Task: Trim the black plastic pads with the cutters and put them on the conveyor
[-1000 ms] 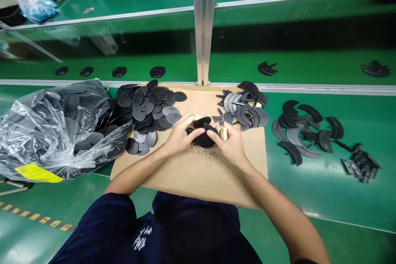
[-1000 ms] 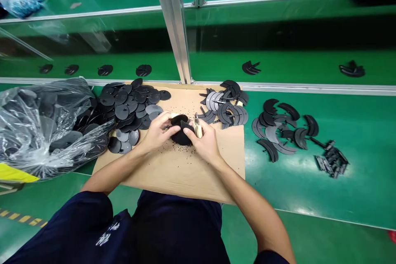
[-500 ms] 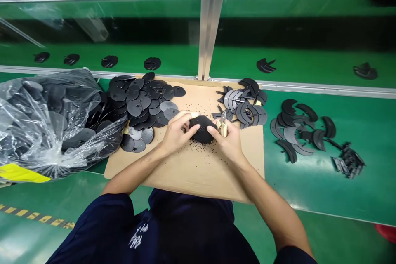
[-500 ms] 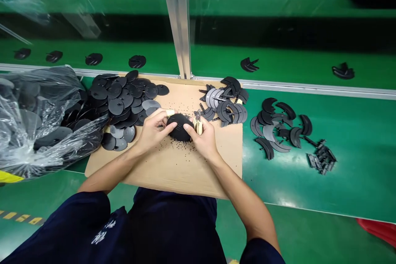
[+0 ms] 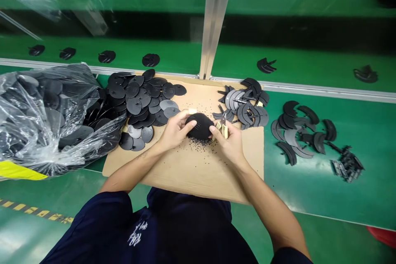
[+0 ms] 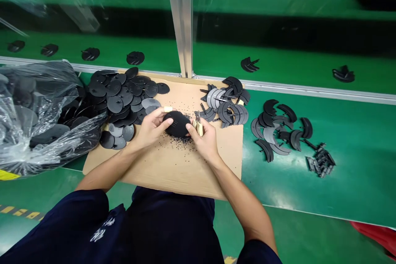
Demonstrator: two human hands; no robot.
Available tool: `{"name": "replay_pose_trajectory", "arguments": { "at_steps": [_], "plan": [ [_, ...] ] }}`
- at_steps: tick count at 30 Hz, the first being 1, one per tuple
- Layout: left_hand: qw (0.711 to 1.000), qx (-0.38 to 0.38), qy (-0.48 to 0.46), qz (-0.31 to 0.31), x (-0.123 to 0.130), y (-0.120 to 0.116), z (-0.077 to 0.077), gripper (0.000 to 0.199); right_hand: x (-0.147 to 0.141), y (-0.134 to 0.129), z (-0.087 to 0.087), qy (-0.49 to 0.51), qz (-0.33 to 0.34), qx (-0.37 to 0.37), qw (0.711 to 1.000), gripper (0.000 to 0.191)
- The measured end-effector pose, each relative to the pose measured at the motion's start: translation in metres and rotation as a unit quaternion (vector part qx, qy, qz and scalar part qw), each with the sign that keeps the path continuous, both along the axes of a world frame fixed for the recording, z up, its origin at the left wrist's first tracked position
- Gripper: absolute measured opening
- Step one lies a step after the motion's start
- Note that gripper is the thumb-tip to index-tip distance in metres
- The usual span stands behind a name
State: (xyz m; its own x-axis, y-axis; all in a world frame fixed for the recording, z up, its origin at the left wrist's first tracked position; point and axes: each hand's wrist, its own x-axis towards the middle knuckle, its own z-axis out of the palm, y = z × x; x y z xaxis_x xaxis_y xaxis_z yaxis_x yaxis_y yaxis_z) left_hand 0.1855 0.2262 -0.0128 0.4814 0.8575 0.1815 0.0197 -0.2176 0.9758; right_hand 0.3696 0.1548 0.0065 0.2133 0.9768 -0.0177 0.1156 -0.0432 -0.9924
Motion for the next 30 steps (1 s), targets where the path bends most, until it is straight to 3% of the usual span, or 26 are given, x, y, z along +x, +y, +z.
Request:
{"name": "replay_pose_trajectory", "arguments": {
  "at_steps": [4, 9, 12, 16, 20, 25, 30],
  "plan": [
    [0.999, 0.033, -0.009, 0.031, -0.014, 0.016, 0.005, 0.038, 0.004, -0.002, -0.001, -0.079, 0.018, 0.015, 0.997, 0.031],
    [0.999, 0.033, -0.005, 0.023, -0.022, 0.019, 0.009, 0.037, 0.006, -0.001, 0.003, -0.162, 0.051, 0.043, 0.985, 0.028],
    [1.0, 0.03, 0.007, -0.001, -0.022, 0.013, 0.011, 0.034, 0.005, 0.004, 0.008, -0.162, 0.047, 0.055, 0.984, 0.034],
    [0.992, 0.089, 0.071, -0.052, -0.02, 0.003, 0.016, 0.029, 0.0, 0.009, 0.01, -0.155, 0.052, 0.056, 0.985, 0.038],
    [0.995, 0.069, 0.067, -0.018, -0.014, -0.004, 0.018, 0.037, -0.003, 0.006, 0.006, -0.145, 0.037, 0.088, 0.985, 0.032],
    [0.997, 0.061, 0.041, 0.018, -0.009, -0.007, 0.016, 0.027, -0.004, 0.0, 0.004, -0.152, 0.029, 0.154, 0.976, 0.015],
    [0.998, 0.041, 0.034, 0.018, -0.009, -0.009, 0.016, 0.031, -0.004, -0.001, 0.004, -0.163, 0.023, 0.147, 0.975, 0.012]
  ]
}}
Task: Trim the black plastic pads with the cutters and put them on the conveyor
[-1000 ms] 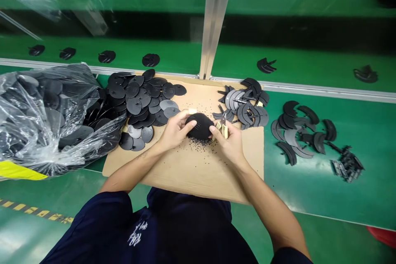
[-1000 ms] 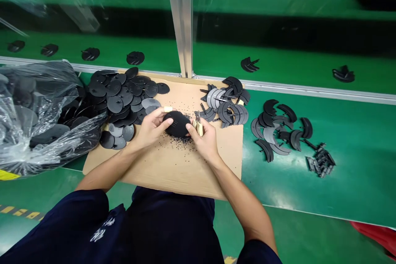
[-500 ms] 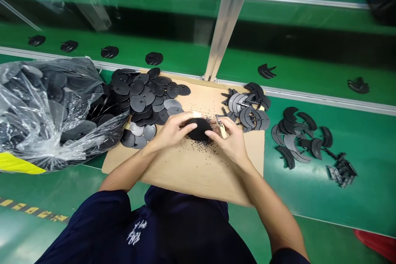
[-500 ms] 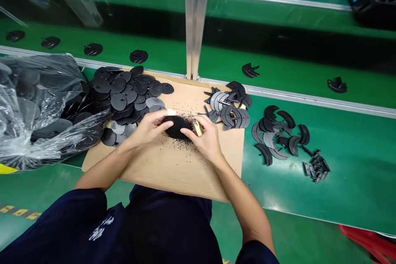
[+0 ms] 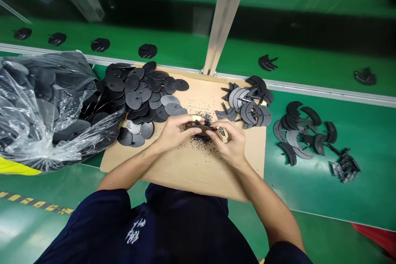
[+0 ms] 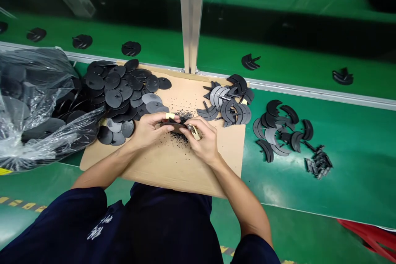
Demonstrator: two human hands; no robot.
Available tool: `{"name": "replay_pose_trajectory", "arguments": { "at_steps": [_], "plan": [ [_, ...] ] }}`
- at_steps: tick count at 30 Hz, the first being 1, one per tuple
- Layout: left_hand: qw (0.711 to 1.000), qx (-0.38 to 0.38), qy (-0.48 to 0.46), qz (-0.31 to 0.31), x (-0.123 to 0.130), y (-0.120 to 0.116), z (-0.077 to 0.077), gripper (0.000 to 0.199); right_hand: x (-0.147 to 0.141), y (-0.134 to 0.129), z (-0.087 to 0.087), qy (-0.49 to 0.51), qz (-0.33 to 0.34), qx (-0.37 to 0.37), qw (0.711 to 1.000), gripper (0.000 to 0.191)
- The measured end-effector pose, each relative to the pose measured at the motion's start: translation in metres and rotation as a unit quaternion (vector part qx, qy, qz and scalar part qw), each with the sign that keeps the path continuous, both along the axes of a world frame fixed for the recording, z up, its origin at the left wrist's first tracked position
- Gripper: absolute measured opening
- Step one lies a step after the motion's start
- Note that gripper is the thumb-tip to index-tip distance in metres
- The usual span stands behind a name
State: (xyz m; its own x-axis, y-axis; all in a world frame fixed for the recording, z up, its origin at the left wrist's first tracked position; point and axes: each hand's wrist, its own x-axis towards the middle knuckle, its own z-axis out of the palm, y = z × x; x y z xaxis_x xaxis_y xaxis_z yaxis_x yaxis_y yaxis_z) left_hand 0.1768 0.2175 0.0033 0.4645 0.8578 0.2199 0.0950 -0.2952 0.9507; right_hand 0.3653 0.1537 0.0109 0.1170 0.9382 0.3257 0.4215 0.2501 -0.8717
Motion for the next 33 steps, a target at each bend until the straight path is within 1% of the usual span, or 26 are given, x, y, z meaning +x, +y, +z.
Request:
{"name": "replay_pose_trajectory", "arguments": {
  "at_steps": [3, 6, 9, 11, 13, 15, 19, 22, 24, 29, 31, 33],
  "plan": [
    [1.0, 0.012, 0.017, -0.001, -0.0004, -0.0001, 0.001, 0.029, 0.0004, -0.0004, -0.0008, -0.002, 0.004, -0.013, 1.0, 0.014],
    [0.998, 0.061, 0.035, -0.005, -0.0009, 0.0002, 0.0029, 0.025, 0.0008, -0.0005, -0.0011, -0.007, 0.016, -0.015, 1.0, 0.015],
    [0.993, 0.112, 0.034, -0.022, -0.0011, 0.0009, 0.0055, 0.022, 0.0003, -0.0011, -0.0003, -0.008, 0.031, 0.015, 0.999, 0.008],
    [0.99, 0.137, 0.018, -0.038, -0.0011, 0.0015, 0.0071, 0.024, -0.0005, -0.0018, 0.0004, -0.008, 0.032, 0.04, 0.999, 0.003],
    [0.987, 0.154, 0.001, -0.046, -0.0011, 0.0018, 0.0082, 0.026, -0.0013, -0.0027, 0.0004, -0.01, 0.027, 0.054, 0.998, 0.003],
    [0.985, 0.167, -0.008, -0.043, -0.001, 0.0013, 0.0086, 0.025, -0.0017, -0.0036, -0.0004, -0.014, 0.023, 0.054, 0.998, 0.003],
    [0.981, 0.193, -0.004, -0.006, -0.0007, -0.0016, 0.0078, 0.022, -0.0014, -0.0048, -0.0028, -0.02, 0.026, 0.041, 0.999, 0.003],
    [0.979, 0.206, -0.004, 0.0, 0.0001, -0.0037, 0.0073, 0.021, -0.0008, -0.0055, -0.0035, -0.024, 0.029, 0.05, 0.998, 0.004],
    [0.977, 0.211, -0.016, -0.003, 0.0011, -0.0046, 0.0071, 0.019, -0.0006, -0.0057, -0.0034, -0.029, 0.029, 0.055, 0.998, 0.006],
    [0.974, 0.222, -0.05, 0.014, 0.0027, -0.0035, 0.0054, 0.017, -0.0019, -0.0055, -0.0049, -0.019, 0.038, 0.081, 0.996, 0.01],
    [0.976, 0.21, -0.056, -0.006, 0.0027, -0.0022, 0.0044, 0.021, -0.0032, -0.0057, -0.0061, -0.003, 0.034, 0.094, 0.995, 0.01],
    [0.982, 0.175, -0.053, -0.041, 0.0026, -0.0018, 0.0036, 0.032, -0.0041, -0.006, -0.0065, 0.011, 0.025, 0.098, 0.995, 0.01]
  ]
}}
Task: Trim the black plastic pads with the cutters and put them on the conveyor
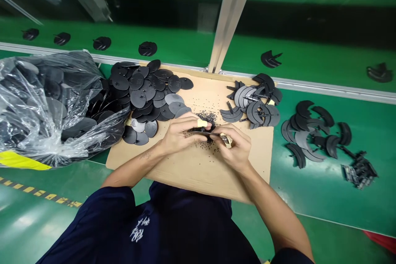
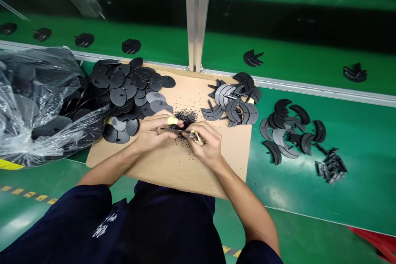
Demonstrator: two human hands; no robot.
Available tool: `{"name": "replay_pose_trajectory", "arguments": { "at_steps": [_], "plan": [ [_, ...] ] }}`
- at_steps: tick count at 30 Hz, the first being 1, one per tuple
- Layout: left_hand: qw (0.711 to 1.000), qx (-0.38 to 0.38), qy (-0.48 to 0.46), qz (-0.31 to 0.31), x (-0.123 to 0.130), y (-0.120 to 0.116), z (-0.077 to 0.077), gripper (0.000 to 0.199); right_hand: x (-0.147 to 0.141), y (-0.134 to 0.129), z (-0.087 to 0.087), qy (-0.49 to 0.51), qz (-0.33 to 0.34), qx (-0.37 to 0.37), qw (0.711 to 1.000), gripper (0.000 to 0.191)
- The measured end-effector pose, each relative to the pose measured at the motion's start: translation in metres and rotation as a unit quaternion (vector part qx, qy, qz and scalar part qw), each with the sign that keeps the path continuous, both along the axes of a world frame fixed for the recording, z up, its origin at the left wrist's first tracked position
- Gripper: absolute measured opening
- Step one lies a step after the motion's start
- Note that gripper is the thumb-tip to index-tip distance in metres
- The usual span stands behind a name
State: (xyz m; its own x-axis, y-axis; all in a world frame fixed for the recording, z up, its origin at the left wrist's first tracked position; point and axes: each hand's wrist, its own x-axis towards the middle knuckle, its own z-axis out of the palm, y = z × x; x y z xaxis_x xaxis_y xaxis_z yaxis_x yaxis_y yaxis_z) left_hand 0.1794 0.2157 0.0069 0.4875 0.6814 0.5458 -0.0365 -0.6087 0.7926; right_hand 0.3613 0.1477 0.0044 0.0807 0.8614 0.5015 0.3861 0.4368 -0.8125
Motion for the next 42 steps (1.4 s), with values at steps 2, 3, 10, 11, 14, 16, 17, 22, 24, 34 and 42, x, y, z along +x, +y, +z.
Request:
{"name": "replay_pose_trajectory", "arguments": {
  "at_steps": [2, 3, 10, 11, 14, 16, 17, 22, 24, 34, 42],
  "plan": [
    [0.998, -0.055, 0.012, -0.018, 0.0, -0.001, 0.0, 0.04, 0.001, 0.0, 0.001, 0.007, 0.0, -0.001, 1.0, 0.009],
    [0.996, -0.083, 0.015, -0.014, -0.001, -0.002, -0.001, 0.04, 0.003, 0.0, 0.003, 0.008, 0.004, -0.004, 1.0, 0.007],
    [0.997, -0.055, 0.055, 0.026, -0.005, 0.0, 0.001, 0.019, 0.033, 0.006, 0.023, -0.115, 0.017, -0.086, 0.989, 0.009],
    [0.997, -0.045, 0.058, 0.025, -0.006, 0.001, 0.0, 0.019, 0.036, 0.007, 0.025, -0.156, 0.024, -0.086, 0.984, 0.009],
    [0.998, -0.032, 0.06, 0.019, -0.006, 0.001, -0.001, 0.021, 0.041, 0.009, 0.027, -0.274, 0.051, -0.081, 0.957, 0.012],
    [0.998, -0.027, 0.061, 0.019, -0.005, 0.0, -0.002, 0.022, 0.041, 0.01, 0.027, -0.34, 0.053, -0.081, 0.935, 0.013],
    [0.998, -0.024, 0.061, 0.019, -0.005, 0.0, -0.003, 0.022, 0.04, 0.01, 0.026, -0.364, 0.052, -0.081, 0.926, 0.014],
    [0.998, -0.012, 0.054, 0.004, -0.005, 0.0, -0.002, 0.019, 0.038, 0.011, 0.026, -0.404, 0.053, -0.068, 0.911, 0.016],
    [0.998, -0.009, 0.056, 0.002, -0.005, 0.001, -0.003, 0.018, 0.038, 0.011, 0.027, -0.41, 0.055, -0.068, 0.908, 0.017],
    [0.999, -0.004, 0.045, -0.007, -0.004, 0.001, -0.011, 0.017, 0.037, 0.013, 0.025, -0.505, 0.038, -0.03, 0.862, 0.027],
    [0.997, 0.03, 0.07, 0.017, -0.006, 0.005, -0.007, 0.019, 0.04, 0.014, 0.025, -0.527, 0.015, -0.032, 0.849, 0.022]
  ]
}}
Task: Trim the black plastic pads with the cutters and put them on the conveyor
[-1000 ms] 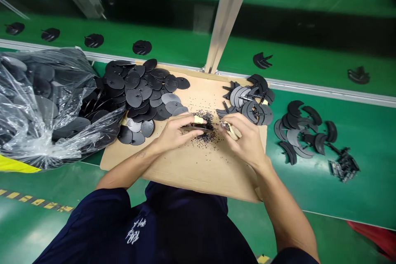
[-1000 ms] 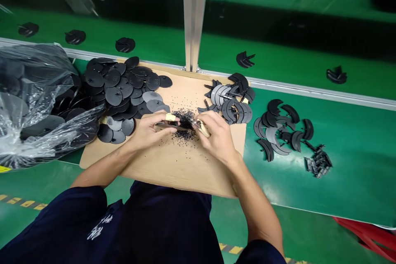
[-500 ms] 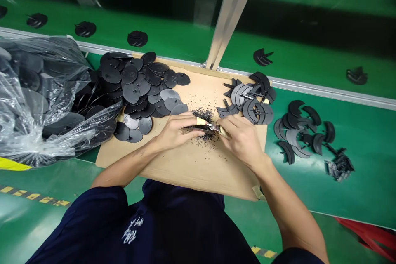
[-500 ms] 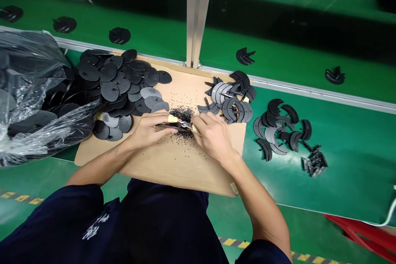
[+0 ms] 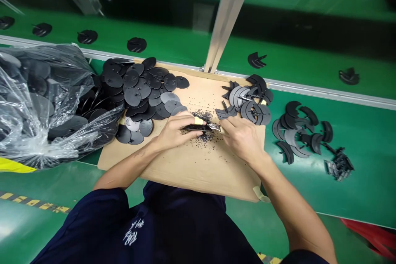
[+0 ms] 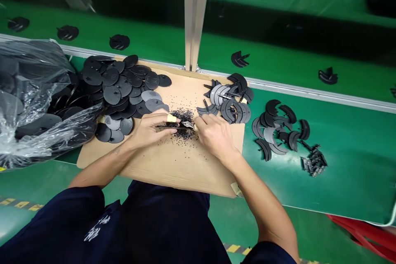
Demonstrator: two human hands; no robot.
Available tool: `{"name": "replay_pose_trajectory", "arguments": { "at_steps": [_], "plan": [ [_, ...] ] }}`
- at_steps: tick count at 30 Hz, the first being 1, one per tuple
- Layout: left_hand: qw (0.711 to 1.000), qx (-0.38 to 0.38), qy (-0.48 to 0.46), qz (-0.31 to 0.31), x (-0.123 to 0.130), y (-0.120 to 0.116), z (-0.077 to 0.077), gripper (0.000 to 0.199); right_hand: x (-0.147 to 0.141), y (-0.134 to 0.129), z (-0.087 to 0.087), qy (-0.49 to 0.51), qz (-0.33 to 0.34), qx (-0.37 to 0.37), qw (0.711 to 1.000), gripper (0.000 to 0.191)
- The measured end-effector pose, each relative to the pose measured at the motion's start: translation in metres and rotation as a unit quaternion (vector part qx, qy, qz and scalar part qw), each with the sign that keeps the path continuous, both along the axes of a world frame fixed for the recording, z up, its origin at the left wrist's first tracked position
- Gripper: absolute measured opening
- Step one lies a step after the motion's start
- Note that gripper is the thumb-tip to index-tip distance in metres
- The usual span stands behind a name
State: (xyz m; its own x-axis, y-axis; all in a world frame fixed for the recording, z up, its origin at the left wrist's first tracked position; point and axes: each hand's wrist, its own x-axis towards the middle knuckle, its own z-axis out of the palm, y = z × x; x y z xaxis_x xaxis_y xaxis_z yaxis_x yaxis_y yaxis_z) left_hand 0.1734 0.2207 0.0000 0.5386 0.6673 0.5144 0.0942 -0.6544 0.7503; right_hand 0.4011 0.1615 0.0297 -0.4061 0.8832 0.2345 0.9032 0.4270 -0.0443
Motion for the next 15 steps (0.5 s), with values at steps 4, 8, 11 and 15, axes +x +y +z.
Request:
{"name": "replay_pose_trajectory", "arguments": {
  "at_steps": [4, 8, 11, 15],
  "plan": [
    [0.998, 0.042, 0.055, -0.001, 0.001, -0.002, -0.003, 0.019, -0.007, -0.002, 0.009, -0.061, 0.008, -0.002, 0.998, 0.021],
    [0.998, 0.036, 0.056, 0.007, 0.001, 0.001, -0.009, 0.018, -0.004, -0.007, 0.014, -0.046, -0.005, -0.024, 0.999, 0.019],
    [0.998, -0.056, 0.006, 0.038, 0.0, 0.006, -0.014, 0.026, 0.001, -0.007, 0.008, 0.039, -0.036, -0.038, 0.998, 0.006],
    [0.986, -0.143, -0.084, 0.02, 0.002, 0.011, -0.02, 0.038, -0.005, -0.003, -0.007, 0.24, -0.038, -0.051, 0.969, 0.016]
  ]
}}
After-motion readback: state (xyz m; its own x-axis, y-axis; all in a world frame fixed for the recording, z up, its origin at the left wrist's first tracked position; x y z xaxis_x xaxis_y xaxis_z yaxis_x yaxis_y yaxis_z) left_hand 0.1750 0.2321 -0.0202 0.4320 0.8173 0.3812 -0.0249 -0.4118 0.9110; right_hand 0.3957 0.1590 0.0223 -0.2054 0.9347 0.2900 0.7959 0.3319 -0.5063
